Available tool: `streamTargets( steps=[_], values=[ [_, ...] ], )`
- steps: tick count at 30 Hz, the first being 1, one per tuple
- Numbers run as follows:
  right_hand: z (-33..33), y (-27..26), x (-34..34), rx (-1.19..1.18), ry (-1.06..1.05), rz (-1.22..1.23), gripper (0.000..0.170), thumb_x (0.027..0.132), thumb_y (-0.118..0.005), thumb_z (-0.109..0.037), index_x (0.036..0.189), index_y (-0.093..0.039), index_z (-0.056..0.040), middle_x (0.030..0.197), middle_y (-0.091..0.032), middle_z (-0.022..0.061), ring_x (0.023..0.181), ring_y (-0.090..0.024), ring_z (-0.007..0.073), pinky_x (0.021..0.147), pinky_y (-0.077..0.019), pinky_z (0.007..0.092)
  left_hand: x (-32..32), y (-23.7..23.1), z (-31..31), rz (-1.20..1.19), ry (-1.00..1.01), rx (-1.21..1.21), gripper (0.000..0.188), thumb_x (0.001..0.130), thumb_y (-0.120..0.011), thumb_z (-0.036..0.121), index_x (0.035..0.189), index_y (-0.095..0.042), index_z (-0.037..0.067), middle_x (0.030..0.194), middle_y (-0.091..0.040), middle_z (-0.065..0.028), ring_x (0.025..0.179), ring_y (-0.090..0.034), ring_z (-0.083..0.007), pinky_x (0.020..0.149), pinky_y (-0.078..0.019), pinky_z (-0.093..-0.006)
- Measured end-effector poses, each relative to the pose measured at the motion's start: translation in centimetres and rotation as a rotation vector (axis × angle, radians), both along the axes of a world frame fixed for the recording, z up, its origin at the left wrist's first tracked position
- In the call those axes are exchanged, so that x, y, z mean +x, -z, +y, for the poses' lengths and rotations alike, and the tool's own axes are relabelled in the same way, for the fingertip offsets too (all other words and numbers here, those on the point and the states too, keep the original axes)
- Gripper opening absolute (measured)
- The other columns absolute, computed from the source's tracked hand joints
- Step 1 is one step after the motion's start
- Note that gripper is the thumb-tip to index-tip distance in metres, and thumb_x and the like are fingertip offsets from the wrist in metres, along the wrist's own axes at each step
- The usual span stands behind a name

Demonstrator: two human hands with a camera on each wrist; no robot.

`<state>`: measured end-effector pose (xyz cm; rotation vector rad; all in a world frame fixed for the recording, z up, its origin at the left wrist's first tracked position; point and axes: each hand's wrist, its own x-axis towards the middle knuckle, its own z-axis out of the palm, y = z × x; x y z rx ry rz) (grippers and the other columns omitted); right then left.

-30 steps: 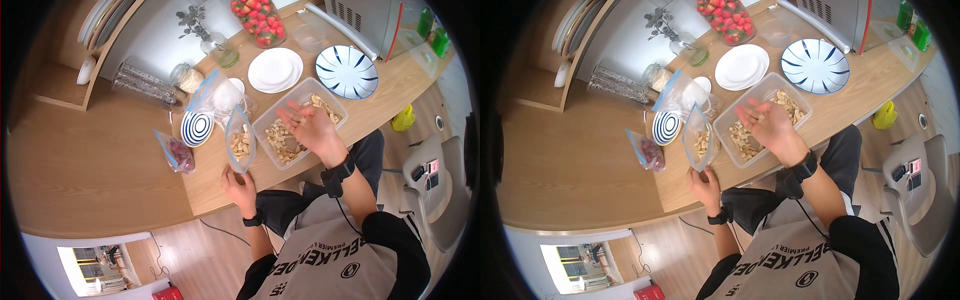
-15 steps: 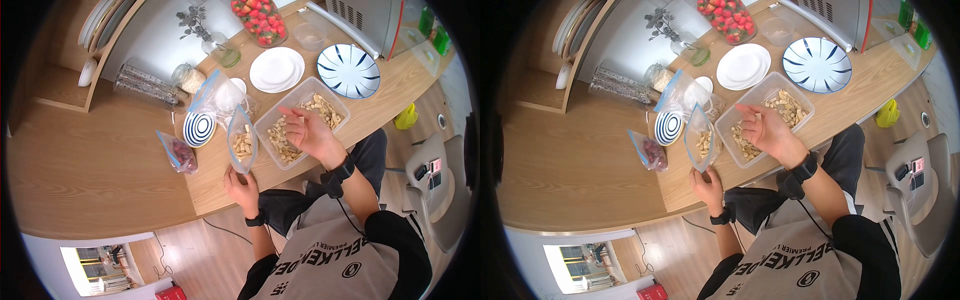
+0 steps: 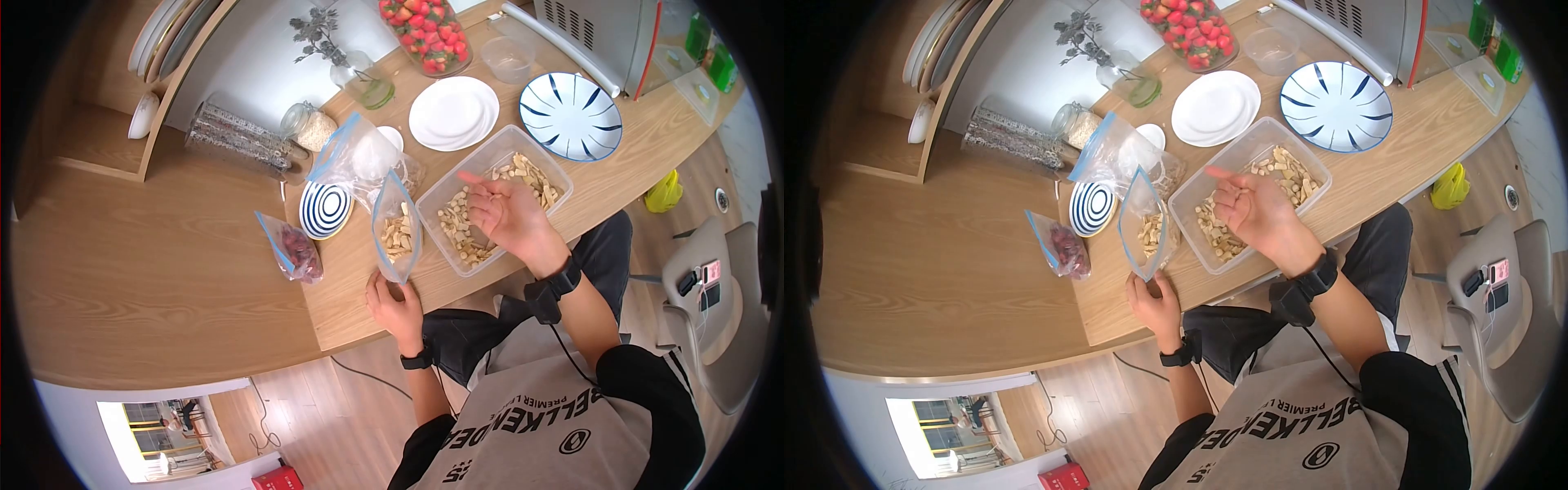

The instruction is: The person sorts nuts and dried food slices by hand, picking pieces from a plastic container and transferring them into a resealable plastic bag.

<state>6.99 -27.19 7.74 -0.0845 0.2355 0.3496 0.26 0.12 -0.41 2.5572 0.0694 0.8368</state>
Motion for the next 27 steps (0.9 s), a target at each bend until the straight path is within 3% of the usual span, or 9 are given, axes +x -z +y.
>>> streamTargets(
  steps=[4, 6, 10, 12, 13, 15, 22, 26, 27],
  values=[
    [0.3, -0.8, -0.4, -0.117, 0.008, 0.030, 0.036, 0.110, -0.046, -0.007, 0.142, -0.048, 0.0087, 0.105, -0.063, 0.0076, 0.090, -0.060, 0.0145, 0.074, -0.0510, 0.0259, 0.0, -0.5, -0.2, -0.060, 0.014, 0.068, 0.026, 0.096, -0.069, 0.015, 0.114, -0.069, -0.004, 0.119, -0.068, -0.0232, 0.104, -0.065, -0.0440, 0.089, -0.0513, -0.0498],
    [0.5, -1.0, -0.5, -0.144, 0.032, -0.024, 0.034, 0.111, -0.049, -0.010, 0.139, -0.050, 0.0086, 0.121, -0.066, 0.0134, 0.095, -0.064, 0.0159, 0.075, -0.0542, 0.0241, -0.1, -0.1, 0.0, 0.009, -0.010, 0.028, 0.036, 0.086, -0.072, 0.010, 0.120, -0.068, -0.001, 0.129, -0.067, -0.0175, 0.116, -0.062, -0.0394, 0.099, -0.0468, -0.0488],
    [0.4, -1.7, -0.7, -0.175, 0.002, -0.014, 0.031, 0.112, -0.050, -0.014, 0.134, -0.055, 0.0067, 0.124, -0.068, 0.0136, 0.091, -0.065, 0.0147, 0.069, -0.0537, 0.0225, -0.1, 0.0, 0.0, 0.003, -0.003, 0.016, 0.036, 0.085, -0.072, 0.010, 0.120, -0.068, -0.001, 0.129, -0.067, -0.0176, 0.116, -0.062, -0.0395, 0.099, -0.0468, -0.0488],
    [0.4, -0.9, -0.4, -0.095, -0.033, -0.005, 0.026, 0.113, -0.048, -0.015, 0.129, -0.057, 0.0029, 0.083, -0.053, -0.0019, 0.066, -0.049, 0.0063, 0.057, -0.0464, 0.0208, 0.0, -0.3, -0.1, -0.059, 0.005, 0.064, 0.026, 0.095, -0.071, 0.016, 0.113, -0.069, -0.002, 0.120, -0.068, -0.0219, 0.105, -0.065, -0.0426, 0.091, -0.0502, -0.0492],
    [0.2, -0.6, -0.5, -0.096, -0.036, -0.006, 0.026, 0.113, -0.048, -0.015, 0.129, -0.057, 0.0029, 0.083, -0.053, -0.0019, 0.066, -0.049, 0.0063, 0.057, -0.0464, 0.0208, 0.0, -0.3, -0.2, -0.060, 0.003, 0.063, 0.026, 0.095, -0.071, 0.016, 0.113, -0.069, -0.002, 0.120, -0.068, -0.0219, 0.105, -0.065, -0.0426, 0.091, -0.0502, -0.0492],
    [0.0, -0.7, -0.8, -0.068, -0.047, -0.168, 0.026, 0.113, -0.049, -0.019, 0.126, -0.059, 0.0013, 0.074, -0.041, -0.0054, 0.059, -0.036, 0.0045, 0.052, -0.0350, 0.0212, -0.1, -0.3, -0.1, -0.072, 0.013, 0.064, 0.026, 0.095, -0.071, 0.016, 0.114, -0.069, -0.002, 0.120, -0.068, -0.0219, 0.106, -0.065, -0.0424, 0.091, -0.0503, -0.0487],
    [0.4, -3.4, -1.6, -0.102, 0.084, -0.012, 0.030, 0.110, -0.051, -0.013, 0.135, -0.058, 0.0030, 0.072, -0.033, -0.0057, 0.061, -0.033, 0.0063, 0.055, -0.0310, 0.0226, -0.2, 0.0, 0.1, -0.015, 0.006, 0.015, 0.035, 0.086, -0.071, 0.010, 0.119, -0.068, -0.001, 0.130, -0.066, -0.0196, 0.116, -0.062, -0.0409, 0.099, -0.0471, -0.0490],
    [-0.4, -7.3, -4.8, -0.363, 0.485, -0.311, 0.037, 0.109, -0.047, -0.014, 0.140, -0.055, 0.0033, 0.074, -0.031, -0.0072, 0.063, -0.032, 0.0068, 0.057, -0.0320, 0.0232, -0.2, 0.1, 0.2, -0.006, 0.003, 0.019, 0.034, 0.087, -0.071, 0.011, 0.119, -0.068, -0.001, 0.130, -0.066, -0.0197, 0.116, -0.062, -0.0411, 0.099, -0.0470, -0.0492],
    [-0.5, -8.4, -6.0, -0.364, 0.482, -0.311, 0.037, 0.109, -0.047, -0.014, 0.140, -0.055, 0.0033, 0.074, -0.031, -0.0072, 0.063, -0.032, 0.0068, 0.057, -0.0320, 0.0232, -0.2, 0.1, 0.2, -0.002, 0.001, 0.014, 0.034, 0.087, -0.071, 0.011, 0.119, -0.068, -0.001, 0.129, -0.066, -0.0196, 0.116, -0.062, -0.0411, 0.099, -0.0470, -0.0493]
  ],
)
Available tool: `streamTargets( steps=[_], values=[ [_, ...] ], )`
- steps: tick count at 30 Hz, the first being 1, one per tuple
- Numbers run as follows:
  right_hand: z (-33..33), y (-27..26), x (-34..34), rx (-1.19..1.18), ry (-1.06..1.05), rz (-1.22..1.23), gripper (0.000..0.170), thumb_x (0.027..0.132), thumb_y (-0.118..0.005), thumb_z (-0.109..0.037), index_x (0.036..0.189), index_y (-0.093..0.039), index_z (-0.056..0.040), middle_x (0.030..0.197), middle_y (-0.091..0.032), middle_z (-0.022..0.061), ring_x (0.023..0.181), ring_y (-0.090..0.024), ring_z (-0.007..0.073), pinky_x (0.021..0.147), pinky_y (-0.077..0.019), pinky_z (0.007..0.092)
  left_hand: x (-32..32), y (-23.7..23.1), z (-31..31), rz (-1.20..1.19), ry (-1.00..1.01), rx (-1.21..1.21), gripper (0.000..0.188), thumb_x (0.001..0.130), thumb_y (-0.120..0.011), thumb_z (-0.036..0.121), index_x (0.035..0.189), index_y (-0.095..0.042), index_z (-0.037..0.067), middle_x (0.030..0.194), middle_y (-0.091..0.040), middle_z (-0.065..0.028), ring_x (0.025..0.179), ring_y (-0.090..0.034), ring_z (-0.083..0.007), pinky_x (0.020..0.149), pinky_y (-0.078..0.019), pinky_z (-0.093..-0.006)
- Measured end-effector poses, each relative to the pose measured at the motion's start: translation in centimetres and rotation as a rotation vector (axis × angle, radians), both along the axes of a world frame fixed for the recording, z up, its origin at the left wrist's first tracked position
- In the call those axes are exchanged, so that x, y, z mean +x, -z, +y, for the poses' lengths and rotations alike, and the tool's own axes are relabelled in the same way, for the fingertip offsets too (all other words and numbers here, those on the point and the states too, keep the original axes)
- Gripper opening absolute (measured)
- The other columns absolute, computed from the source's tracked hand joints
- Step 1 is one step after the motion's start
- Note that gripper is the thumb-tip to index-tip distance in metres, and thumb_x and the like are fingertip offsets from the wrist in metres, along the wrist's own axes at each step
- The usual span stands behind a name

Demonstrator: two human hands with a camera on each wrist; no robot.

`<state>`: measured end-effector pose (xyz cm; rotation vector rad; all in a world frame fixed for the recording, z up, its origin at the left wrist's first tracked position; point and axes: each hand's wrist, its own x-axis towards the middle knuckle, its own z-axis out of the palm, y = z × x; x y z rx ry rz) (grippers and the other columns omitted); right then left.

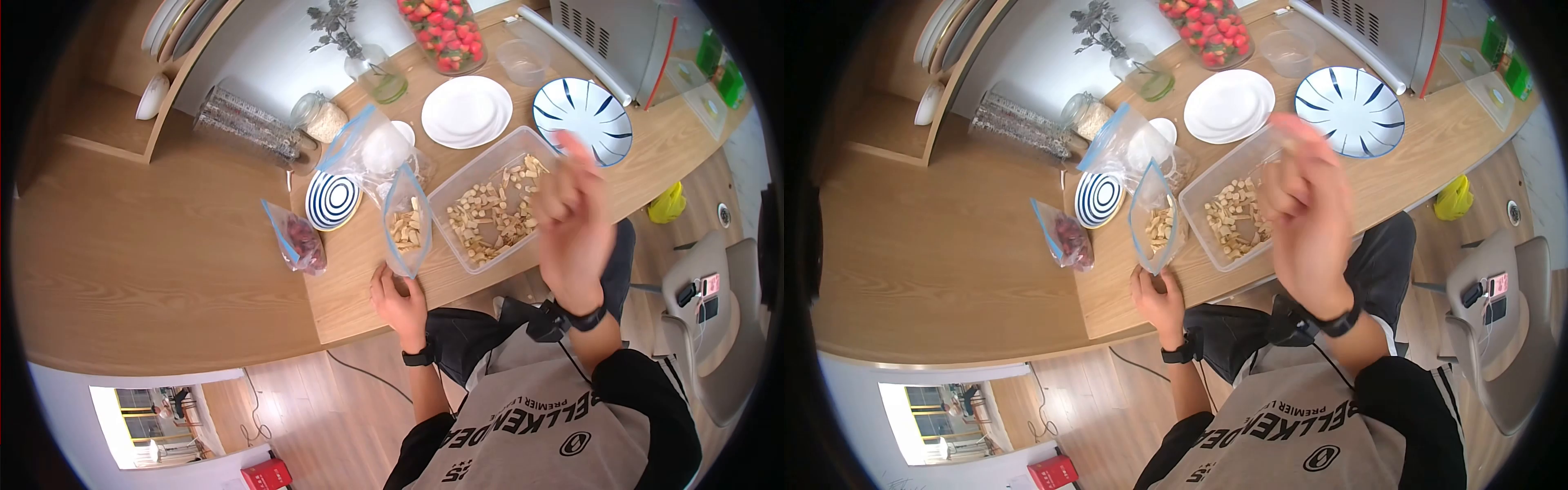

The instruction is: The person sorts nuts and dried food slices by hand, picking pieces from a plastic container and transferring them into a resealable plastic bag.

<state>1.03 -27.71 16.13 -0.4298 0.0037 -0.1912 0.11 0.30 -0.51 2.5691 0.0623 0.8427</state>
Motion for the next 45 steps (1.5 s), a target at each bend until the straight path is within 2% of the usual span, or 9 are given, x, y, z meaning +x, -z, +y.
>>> streamTargets(
  steps=[2, 8, 15, 17, 19, 22, 25, 26, 45],
  values=[
    [0.1, -1.8, -1.8, -0.124, 0.418, -0.450, 0.036, 0.106, -0.051, -0.012, 0.138, -0.058, 0.0016, 0.073, -0.037, -0.0069, 0.063, -0.037, 0.0079, 0.057, -0.0339, 0.0252, 0.0, 0.0, -0.1, 0.002, -0.004, -0.003, 0.034, 0.087, -0.071, 0.011, 0.119, -0.068, -0.001, 0.129, -0.066, -0.0195, 0.116, -0.062, -0.0412, 0.099, -0.0470, -0.0493],
    [5.3, 2.1, 2.5, -1.154, 0.157, -0.252, 0.024, 0.105, -0.054, -0.012, 0.124, -0.063, -0.0018, 0.071, -0.052, -0.0035, 0.062, -0.051, 0.0074, 0.053, -0.0372, 0.0313, -0.2, -0.1, -0.3, -0.005, -0.007, 0.004, 0.034, 0.087, -0.071, 0.010, 0.119, -0.068, -0.001, 0.129, -0.066, -0.0191, 0.116, -0.062, -0.0410, 0.100, -0.0472, -0.0492],
    [3.0, 1.3, 2.0, -0.642, 0.015, 0.057, 0.018, 0.107, -0.051, -0.014, 0.108, -0.065, -0.0028, 0.067, -0.044, -0.0047, 0.061, -0.043, 0.0050, 0.054, -0.0342, 0.0280, 0.0, -0.1, -0.1, -0.019, 0.009, -0.017, 0.033, 0.088, -0.071, 0.010, 0.119, -0.068, 0.000, 0.129, -0.067, -0.0191, 0.117, -0.063, -0.0407, 0.100, -0.0490, -0.0488],
    [0.8, 1.7, 0.7, -0.729, 0.432, -0.025, 0.021, 0.110, -0.045, -0.018, 0.094, -0.055, -0.0084, 0.076, -0.041, -0.0036, 0.064, -0.034, 0.0052, 0.054, -0.0251, 0.0244, 0.1, -0.2, -0.1, -0.023, 0.009, -0.002, 0.033, 0.088, -0.071, 0.010, 0.119, -0.068, 0.000, 0.129, -0.067, -0.0191, 0.117, -0.063, -0.0407, 0.100, -0.0489, -0.0487],
    [-0.6, -5.1, -2.8, -0.188, 0.430, -0.416, 0.020, 0.108, -0.052, -0.021, 0.091, -0.045, -0.0145, 0.075, -0.033, -0.0024, 0.063, -0.029, 0.0122, 0.061, -0.0282, 0.0305, 0.0, -0.1, -0.2, -0.022, 0.003, 0.002, 0.032, 0.089, -0.070, 0.010, 0.119, -0.068, 0.000, 0.128, -0.067, -0.0192, 0.117, -0.063, -0.0407, 0.099, -0.0489, -0.0486],
    [-1.2, -5.7, -4.8, -0.230, 0.600, -0.608, 0.016, 0.104, -0.059, -0.021, 0.092, -0.050, -0.0143, 0.082, -0.049, -0.0011, 0.070, -0.045, 0.0102, 0.066, -0.0358, 0.0270, 0.0, -0.2, -0.2, -0.023, 0.013, -0.009, 0.032, 0.088, -0.071, 0.011, 0.119, -0.068, 0.000, 0.129, -0.067, -0.0191, 0.117, -0.063, -0.0407, 0.099, -0.0489, -0.0490],
    [2.2, -0.3, -2.4, -1.648, 0.902, -0.474, 0.025, 0.100, -0.058, -0.016, 0.123, -0.060, -0.0051, 0.102, -0.068, 0.0147, 0.093, -0.066, 0.0359, 0.082, -0.0515, 0.0418, 0.0, -0.1, 0.0, -0.030, -0.009, 0.026, 0.032, 0.088, -0.072, 0.011, 0.118, -0.068, 0.000, 0.129, -0.067, -0.0192, 0.117, -0.063, -0.0409, 0.098, -0.0489, -0.0497],
    [5.3, -1.8, 0.6, -1.212, 0.353, -0.483, 0.027, 0.100, -0.057, -0.014, 0.123, -0.062, -0.0001, 0.111, -0.065, 0.0200, 0.101, -0.064, 0.0389, 0.087, -0.0515, 0.0421, 0.0, 0.2, 0.0, -0.026, -0.015, 0.030, 0.032, 0.088, -0.072, 0.012, 0.117, -0.068, 0.000, 0.129, -0.067, -0.0193, 0.116, -0.063, -0.0412, 0.098, -0.0490, -0.0498],
    [-0.2, 7.7, 4.6, -1.856, -0.116, -0.241, 0.034, 0.090, -0.070, -0.011, 0.123, -0.070, -0.0022, 0.111, -0.071, 0.0235, 0.100, -0.068, 0.0434, 0.091, -0.0542, 0.0502, -0.2, -0.6, -0.4, -0.095, -0.046, -0.034, 0.028, 0.089, -0.073, 0.016, 0.111, -0.069, -0.002, 0.124, -0.068, -0.0199, 0.111, -0.064, -0.0411, 0.097, -0.0490, -0.0498]
  ],
)
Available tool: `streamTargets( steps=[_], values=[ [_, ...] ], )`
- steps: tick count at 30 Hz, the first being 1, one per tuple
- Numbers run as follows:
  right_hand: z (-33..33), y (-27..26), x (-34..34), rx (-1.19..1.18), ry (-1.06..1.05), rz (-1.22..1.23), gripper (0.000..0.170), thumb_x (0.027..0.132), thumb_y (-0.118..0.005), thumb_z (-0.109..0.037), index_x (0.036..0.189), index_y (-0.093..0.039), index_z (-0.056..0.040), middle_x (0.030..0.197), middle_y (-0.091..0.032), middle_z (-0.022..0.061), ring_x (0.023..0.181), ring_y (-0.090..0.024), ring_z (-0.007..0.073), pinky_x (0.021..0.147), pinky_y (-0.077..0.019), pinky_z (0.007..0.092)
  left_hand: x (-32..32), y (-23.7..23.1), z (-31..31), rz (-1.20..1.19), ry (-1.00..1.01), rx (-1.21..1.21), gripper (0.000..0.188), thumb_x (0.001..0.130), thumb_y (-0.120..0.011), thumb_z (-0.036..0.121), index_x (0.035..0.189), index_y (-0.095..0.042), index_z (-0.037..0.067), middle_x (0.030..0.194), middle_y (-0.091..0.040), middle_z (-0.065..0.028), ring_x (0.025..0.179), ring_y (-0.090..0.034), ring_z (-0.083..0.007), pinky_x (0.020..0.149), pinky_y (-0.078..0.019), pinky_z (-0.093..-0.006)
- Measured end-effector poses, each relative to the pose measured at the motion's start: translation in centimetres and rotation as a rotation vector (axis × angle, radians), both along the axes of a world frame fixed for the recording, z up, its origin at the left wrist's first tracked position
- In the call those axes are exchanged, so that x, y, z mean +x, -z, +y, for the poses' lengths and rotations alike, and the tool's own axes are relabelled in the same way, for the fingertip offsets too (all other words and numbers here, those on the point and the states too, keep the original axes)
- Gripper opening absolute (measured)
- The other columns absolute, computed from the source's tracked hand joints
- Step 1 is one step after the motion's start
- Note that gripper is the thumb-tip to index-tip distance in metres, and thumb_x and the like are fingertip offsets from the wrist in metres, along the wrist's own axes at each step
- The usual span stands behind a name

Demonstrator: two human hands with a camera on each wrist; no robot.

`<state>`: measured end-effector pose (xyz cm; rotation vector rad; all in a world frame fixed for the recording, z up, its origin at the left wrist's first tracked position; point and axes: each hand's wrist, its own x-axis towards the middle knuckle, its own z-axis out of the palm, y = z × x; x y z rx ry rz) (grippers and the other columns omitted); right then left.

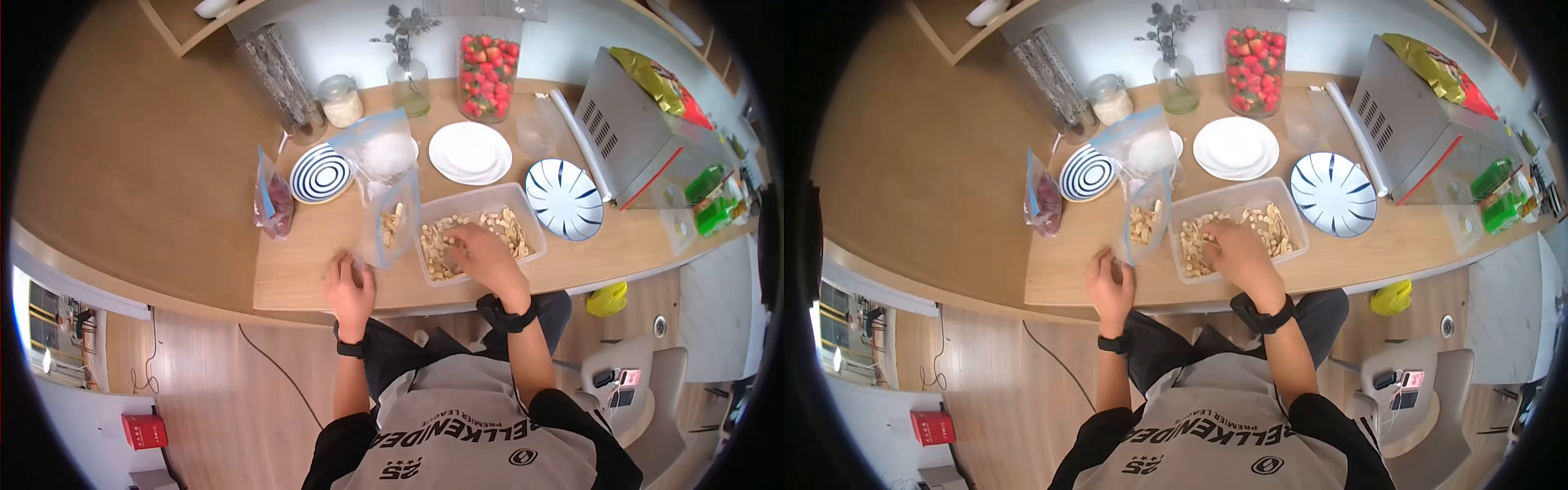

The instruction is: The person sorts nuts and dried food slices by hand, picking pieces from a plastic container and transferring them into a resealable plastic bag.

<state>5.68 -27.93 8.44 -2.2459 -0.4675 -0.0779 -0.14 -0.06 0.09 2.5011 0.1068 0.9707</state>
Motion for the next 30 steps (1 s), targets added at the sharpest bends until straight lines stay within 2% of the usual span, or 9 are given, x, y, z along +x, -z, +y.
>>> streamTargets(
  steps=[4, 8, 14, 18, 21, 23, 24, 26, 30],
  values=[
    [1.1, 0.6, 2.3, -0.184, -0.215, 0.026, 0.049, 0.081, -0.078, -0.016, 0.127, -0.069, -0.0029, 0.113, -0.068, 0.0212, 0.105, -0.067, 0.0404, 0.092, -0.0534, 0.0467, 0.0, 0.0, -0.1, -0.023, -0.002, 0.011, 0.027, 0.090, -0.073, 0.017, 0.108, -0.069, -0.001, 0.123, -0.068, -0.0194, 0.109, -0.064, -0.0407, 0.095, -0.0491, -0.0498],
    [2.3, 4.1, 3.1, -0.151, -0.277, -0.074, 0.051, 0.076, -0.081, -0.018, 0.123, -0.069, -0.0027, 0.117, -0.067, 0.0213, 0.109, -0.065, 0.0399, 0.092, -0.0527, 0.0475, 0.0, -0.3, -0.1, -0.015, 0.010, 0.031, 0.027, 0.090, -0.073, 0.018, 0.108, -0.069, -0.001, 0.123, -0.068, -0.0194, 0.110, -0.063, -0.0403, 0.094, -0.0491, -0.0489],
    [2.7, 4.8, 4.3, -0.208, -0.339, 0.007, 0.024, 0.076, -0.076, -0.011, 0.098, -0.071, -0.0027, 0.091, -0.070, 0.0202, 0.094, -0.069, 0.0404, 0.085, -0.0536, 0.0481, 0.2, 0.1, -0.1, -0.024, 0.007, 0.031, 0.027, 0.090, -0.072, 0.019, 0.109, -0.069, -0.001, 0.124, -0.067, -0.0200, 0.111, -0.063, -0.0401, 0.095, -0.0485, -0.0492],
    [2.4, 3.0, 3.8, -0.167, -0.313, 0.002, 0.015, 0.077, -0.073, -0.007, 0.091, -0.070, -0.0016, 0.095, -0.072, 0.0209, 0.093, -0.068, 0.0436, 0.082, -0.0537, 0.0498, -0.1, 0.1, 0.0, -0.014, 0.005, -0.013, 0.028, 0.091, -0.071, 0.019, 0.110, -0.068, -0.001, 0.123, -0.066, -0.0210, 0.112, -0.062, -0.0412, 0.096, -0.0480, -0.0501],
    [1.4, 0.6, 2.6, -0.048, -0.230, 0.015, 0.013, 0.083, -0.073, -0.007, 0.095, -0.072, -0.0022, 0.092, -0.071, 0.0197, 0.084, -0.070, 0.0375, 0.077, -0.0548, 0.0456, 0.0, 0.5, 0.2, 0.021, 0.028, -0.009, 0.029, 0.092, -0.070, 0.019, 0.111, -0.067, -0.002, 0.123, -0.065, -0.0220, 0.114, -0.062, -0.0425, 0.097, -0.0479, -0.0512],
    [0.6, -0.4, 2.3, 0.230, -0.133, 0.063, 0.013, 0.093, -0.071, -0.008, 0.103, -0.073, -0.0018, 0.089, -0.073, 0.0127, 0.078, -0.071, 0.0270, 0.073, -0.0569, 0.0382, 0.1, 0.4, 0.3, 0.031, 0.028, -0.007, 0.029, 0.093, -0.069, 0.019, 0.113, -0.066, -0.002, 0.124, -0.065, -0.0220, 0.114, -0.061, -0.0428, 0.097, -0.0478, -0.0515],
    [0.1, -0.3, 2.2, 0.184, -0.141, 0.076, 0.013, 0.093, -0.071, -0.008, 0.103, -0.073, -0.0018, 0.089, -0.073, 0.0127, 0.078, -0.071, 0.0270, 0.073, -0.0569, 0.0382, 0.0, 0.4, 0.3, 0.023, 0.024, 0.004, 0.030, 0.093, -0.069, 0.019, 0.114, -0.066, -0.002, 0.124, -0.065, -0.0215, 0.114, -0.061, -0.0427, 0.097, -0.0477, -0.0515],
    [-1.0, 0.0, 2.4, 0.673, -0.133, 0.329, 0.014, 0.100, -0.067, -0.007, 0.111, -0.071, 0.0001, 0.093, -0.072, 0.0060, 0.080, -0.071, 0.0187, 0.075, -0.0583, 0.0329, 0.0, 0.1, 0.2, 0.021, 0.015, -0.029, 0.030, 0.092, -0.069, 0.018, 0.114, -0.066, -0.002, 0.124, -0.065, -0.0206, 0.114, -0.061, -0.0422, 0.097, -0.0474, -0.0511],
    [-2.6, -0.2, 2.8, 0.690, -0.063, 0.383, 0.015, 0.103, -0.062, -0.003, 0.116, -0.068, 0.0005, 0.099, -0.072, 0.0046, 0.087, -0.072, 0.0191, 0.079, -0.0589, 0.0314, -0.1, 0.0, 0.0, 0.001, -0.004, 0.002, 0.029, 0.091, -0.071, 0.018, 0.113, -0.067, 0.000, 0.125, -0.066, -0.0173, 0.114, -0.061, -0.0400, 0.097, -0.0464, -0.0489]
  ],
)
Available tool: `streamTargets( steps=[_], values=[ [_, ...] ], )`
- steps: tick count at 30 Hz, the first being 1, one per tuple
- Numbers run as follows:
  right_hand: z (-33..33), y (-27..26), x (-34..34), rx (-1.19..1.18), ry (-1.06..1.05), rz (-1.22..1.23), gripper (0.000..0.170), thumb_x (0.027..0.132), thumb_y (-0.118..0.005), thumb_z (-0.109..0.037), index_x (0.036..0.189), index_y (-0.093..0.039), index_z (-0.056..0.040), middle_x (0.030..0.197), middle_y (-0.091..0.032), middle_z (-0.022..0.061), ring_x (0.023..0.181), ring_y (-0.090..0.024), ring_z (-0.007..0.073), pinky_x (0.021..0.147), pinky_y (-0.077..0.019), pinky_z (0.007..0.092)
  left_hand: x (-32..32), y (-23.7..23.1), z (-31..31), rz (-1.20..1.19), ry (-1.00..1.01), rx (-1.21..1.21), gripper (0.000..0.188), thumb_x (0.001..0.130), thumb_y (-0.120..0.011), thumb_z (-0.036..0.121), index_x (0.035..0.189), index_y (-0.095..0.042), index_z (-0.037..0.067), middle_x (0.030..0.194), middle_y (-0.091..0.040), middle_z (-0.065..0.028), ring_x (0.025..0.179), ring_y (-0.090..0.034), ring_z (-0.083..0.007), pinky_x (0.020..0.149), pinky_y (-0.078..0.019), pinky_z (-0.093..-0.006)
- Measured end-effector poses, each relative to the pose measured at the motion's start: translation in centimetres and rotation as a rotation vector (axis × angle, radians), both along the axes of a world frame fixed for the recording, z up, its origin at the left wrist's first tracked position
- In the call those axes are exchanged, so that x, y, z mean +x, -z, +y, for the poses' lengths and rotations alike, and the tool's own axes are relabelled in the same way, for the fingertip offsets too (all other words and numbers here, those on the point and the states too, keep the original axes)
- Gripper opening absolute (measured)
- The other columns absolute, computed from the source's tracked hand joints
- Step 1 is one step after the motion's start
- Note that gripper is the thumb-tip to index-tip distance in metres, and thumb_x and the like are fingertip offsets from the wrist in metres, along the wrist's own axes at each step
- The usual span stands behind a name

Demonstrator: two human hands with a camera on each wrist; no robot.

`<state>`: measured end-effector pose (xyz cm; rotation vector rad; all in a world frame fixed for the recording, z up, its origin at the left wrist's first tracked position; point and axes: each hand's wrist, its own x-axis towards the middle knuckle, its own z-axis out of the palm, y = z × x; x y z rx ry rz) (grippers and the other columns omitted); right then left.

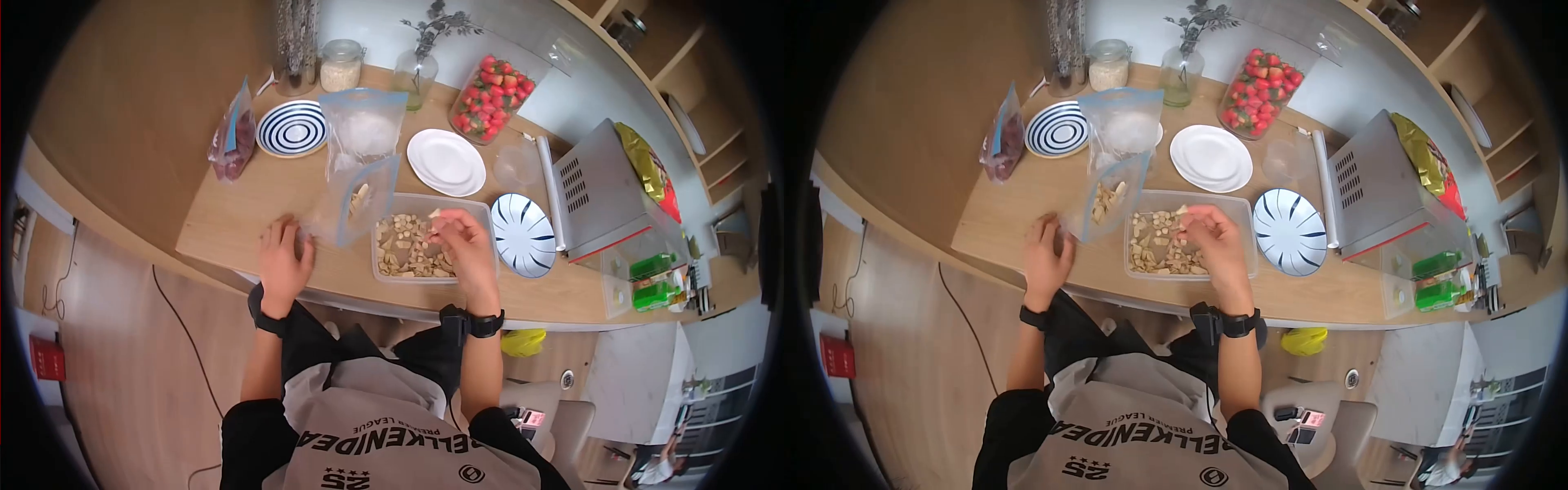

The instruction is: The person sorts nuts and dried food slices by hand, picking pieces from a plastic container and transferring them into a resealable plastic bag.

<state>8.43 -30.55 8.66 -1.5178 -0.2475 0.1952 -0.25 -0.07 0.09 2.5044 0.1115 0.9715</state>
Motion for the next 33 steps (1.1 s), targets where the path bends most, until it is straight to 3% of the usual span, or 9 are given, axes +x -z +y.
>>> streamTargets(
  steps=[2, 5, 8, 11, 18, 27, 29, 31, 33],
  values=[
    [-0.5, 0.0, 0.1, 0.414, 0.013, 0.198, 0.016, 0.103, -0.061, -0.002, 0.118, -0.066, -0.0020, 0.100, -0.070, 0.0062, 0.091, -0.070, 0.0189, 0.082, -0.0572, 0.0301, 0.0, -0.1, -0.1, -0.002, -0.010, 0.003, 0.028, 0.091, -0.071, 0.018, 0.113, -0.067, 0.000, 0.125, -0.066, -0.0169, 0.114, -0.061, -0.0395, 0.097, -0.0463, -0.0483],
    [-1.4, 0.6, 1.1, 0.708, -0.041, 0.386, 0.014, 0.104, -0.061, -0.008, 0.116, -0.063, -0.0045, 0.101, -0.068, 0.0075, 0.089, -0.066, 0.0186, 0.079, -0.0541, 0.0280, 0.0, -0.1, -0.1, -0.002, -0.012, 0.005, 0.028, 0.091, -0.071, 0.018, 0.113, -0.067, 0.001, 0.125, -0.066, -0.0163, 0.114, -0.062, -0.0389, 0.096, -0.0460, -0.0475],
    [-1.7, 0.2, 1.1, 0.880, -0.134, 0.501, 0.013, 0.105, -0.056, -0.014, 0.108, -0.063, -0.0023, 0.093, -0.060, 0.0069, 0.077, -0.051, 0.0136, 0.062, -0.0424, 0.0264, 0.0, 0.0, 0.0, 0.006, -0.009, 0.002, 0.029, 0.091, -0.072, 0.017, 0.114, -0.067, 0.001, 0.125, -0.066, -0.0163, 0.113, -0.062, -0.0387, 0.096, -0.0462, -0.0473],
    [-1.7, 0.1, 1.3, 0.981, -0.160, 0.596, 0.015, 0.104, -0.056, -0.016, 0.106, -0.061, -0.0014, 0.088, -0.055, 0.0054, 0.071, -0.045, 0.0137, 0.059, -0.0383, 0.0266, 0.0, -0.2, -0.1, -0.001, -0.009, 0.008, 0.029, 0.091, -0.072, 0.017, 0.114, -0.067, 0.001, 0.125, -0.066, -0.0166, 0.113, -0.062, -0.0388, 0.096, -0.0468, -0.0472],
    [-2.0, 0.2, 1.4, 0.971, -0.134, 0.596, 0.012, 0.104, -0.058, -0.016, 0.105, -0.060, -0.0047, 0.086, -0.054, 0.0052, 0.067, -0.043, 0.0127, 0.056, -0.0352, 0.0255, 0.1, -0.1, -0.1, -0.003, -0.020, 0.000, 0.029, 0.091, -0.072, 0.017, 0.114, -0.067, 0.000, 0.126, -0.066, -0.0166, 0.114, -0.062, -0.0389, 0.096, -0.0472, -0.0469],
    [-2.0, 0.4, 1.3, 0.920, -0.172, 0.568, 0.015, 0.110, -0.056, -0.017, 0.097, -0.057, -0.0090, 0.067, -0.034, -0.0061, 0.055, -0.029, 0.0074, 0.049, -0.0259, 0.0252, 0.0, 0.0, -0.1, 0.001, -0.031, 0.016, 0.029, 0.091, -0.072, 0.018, 0.115, -0.068, 0.001, 0.125, -0.067, -0.0152, 0.114, -0.063, -0.0371, 0.095, -0.0466, -0.0461],
    [-2.1, 0.9, 1.3, 0.852, -0.074, 0.468, 0.013, 0.109, -0.059, -0.019, 0.099, -0.059, -0.0102, 0.067, -0.032, -0.0077, 0.054, -0.027, 0.0059, 0.049, -0.0238, 0.0247, 0.2, -0.2, -0.2, 0.000, -0.028, 0.020, 0.029, 0.091, -0.072, 0.018, 0.114, -0.068, 0.002, 0.125, -0.067, -0.0149, 0.113, -0.063, -0.0368, 0.095, -0.0466, -0.0460],
    [-1.0, -3.1, -1.3, 0.615, 0.279, 0.179, 0.011, 0.109, -0.061, -0.019, 0.103, -0.061, -0.0104, 0.067, -0.032, -0.0085, 0.056, -0.027, 0.0038, 0.050, -0.0228, 0.0242, -0.1, -0.3, -0.1, 0.002, -0.041, 0.022, 0.029, 0.090, -0.072, 0.018, 0.114, -0.068, 0.002, 0.125, -0.067, -0.0146, 0.113, -0.063, -0.0366, 0.094, -0.0466, -0.0459],
    [-0.8, -6.2, -3.2, 0.612, 0.434, -0.145, 0.009, 0.108, -0.062, -0.018, 0.105, -0.061, -0.0088, 0.067, -0.033, -0.0089, 0.057, -0.028, 0.0026, 0.050, -0.0224, 0.0239, -0.1, -0.4, -0.1, -0.004, -0.036, 0.029, 0.028, 0.090, -0.072, 0.019, 0.112, -0.068, 0.002, 0.125, -0.067, -0.0141, 0.112, -0.063, -0.0359, 0.094, -0.0467, -0.0456]
  ],
)
